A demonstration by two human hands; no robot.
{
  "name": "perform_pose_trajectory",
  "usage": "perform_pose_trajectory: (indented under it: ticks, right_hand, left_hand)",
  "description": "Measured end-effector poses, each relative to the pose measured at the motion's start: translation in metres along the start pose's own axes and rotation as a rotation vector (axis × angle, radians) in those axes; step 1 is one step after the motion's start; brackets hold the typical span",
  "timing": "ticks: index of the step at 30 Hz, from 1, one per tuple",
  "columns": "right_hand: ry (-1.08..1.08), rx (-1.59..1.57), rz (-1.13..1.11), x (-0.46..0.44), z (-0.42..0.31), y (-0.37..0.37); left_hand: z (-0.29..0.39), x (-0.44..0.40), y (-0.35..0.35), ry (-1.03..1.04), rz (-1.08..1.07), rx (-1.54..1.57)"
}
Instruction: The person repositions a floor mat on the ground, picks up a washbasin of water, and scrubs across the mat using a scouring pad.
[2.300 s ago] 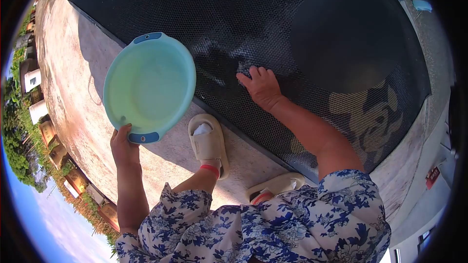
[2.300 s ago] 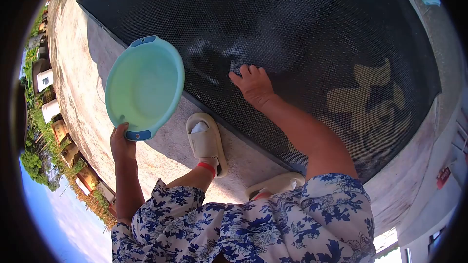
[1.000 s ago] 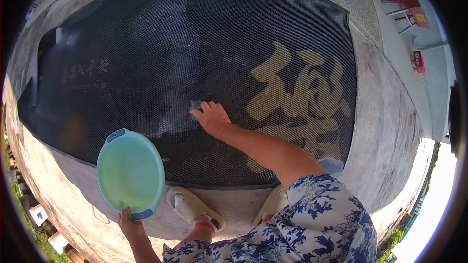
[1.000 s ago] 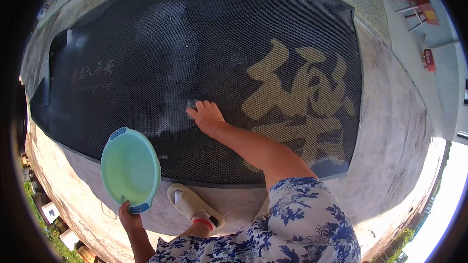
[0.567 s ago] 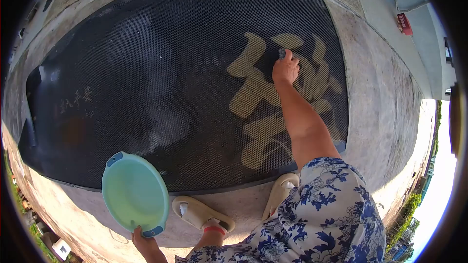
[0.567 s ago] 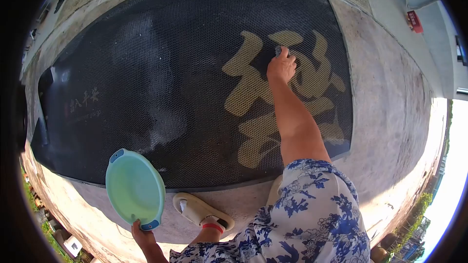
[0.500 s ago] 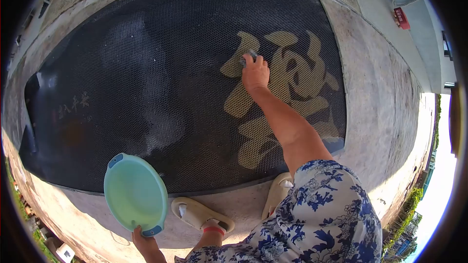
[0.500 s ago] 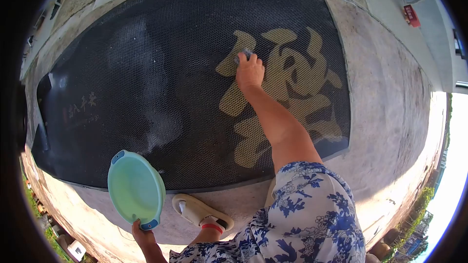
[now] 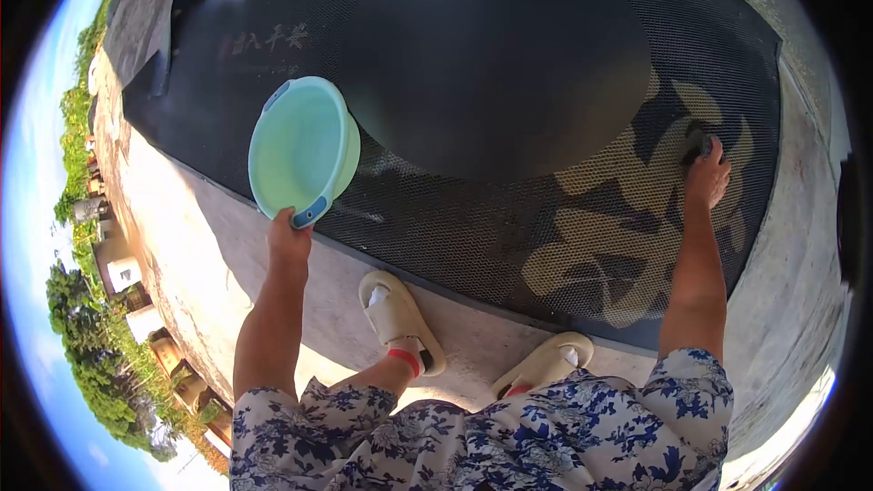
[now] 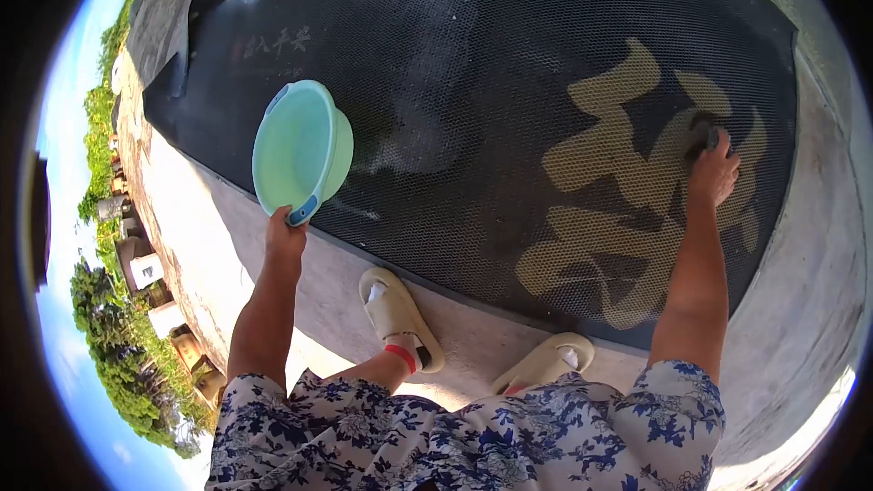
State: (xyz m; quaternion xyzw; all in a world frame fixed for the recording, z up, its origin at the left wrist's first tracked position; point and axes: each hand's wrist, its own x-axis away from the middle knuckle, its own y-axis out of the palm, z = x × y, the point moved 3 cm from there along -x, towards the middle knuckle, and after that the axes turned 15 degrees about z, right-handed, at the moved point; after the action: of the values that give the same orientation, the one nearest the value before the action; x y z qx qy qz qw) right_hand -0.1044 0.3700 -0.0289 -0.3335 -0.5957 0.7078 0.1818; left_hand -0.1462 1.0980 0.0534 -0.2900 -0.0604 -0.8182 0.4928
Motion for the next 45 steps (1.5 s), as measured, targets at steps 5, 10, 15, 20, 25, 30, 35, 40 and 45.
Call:
perform_pose_trajectory:
  ticks: [5, 10, 15, 20, 25, 30, 35, 40, 45]
  right_hand:
    - [-0.381, -0.17, -0.104, 0.096, -0.099, -0.019]
    - [-1.183, -0.549, -0.283, 0.23, -0.135, -0.064]
    - [-0.773, -0.61, -0.126, 0.173, -0.107, -0.022]
    - [-0.765, -0.558, -0.062, 0.184, -0.114, -0.034]
    - [-0.744, -0.578, -0.062, 0.189, -0.111, -0.03]
    - [-0.713, -0.596, -0.027, 0.194, -0.116, -0.035]
    - [-0.829, -0.601, -0.087, 0.189, -0.116, -0.048]
    - [-0.582, -0.486, 0.015, 0.102, -0.075, -0.037]
    - [-0.016, -0.141, 0.067, -0.049, -0.007, 0.012]
  left_hand:
    - [-0.012, -0.038, 0.005, -0.017, 0.185, 0.248]
    - [-0.006, -0.071, -0.028, 0.028, 0.318, 0.358]
    - [0.0, -0.108, -0.067, -0.02, 0.522, 0.419]
    - [-0.011, -0.165, -0.095, -0.007, 0.489, 0.46]
    - [-0.029, -0.167, -0.077, 0.098, 0.218, 0.416]
    - [-0.072, -0.059, 0.039, -0.043, 0.327, 0.08]
    - [-0.13, 0.093, 0.213, 0.873, -0.386, -1.219]
    - [-0.158, 0.126, 0.303, 0.956, -0.603, -1.521]
    - [-0.169, 0.122, 0.305, 0.965, -0.564, -1.562]
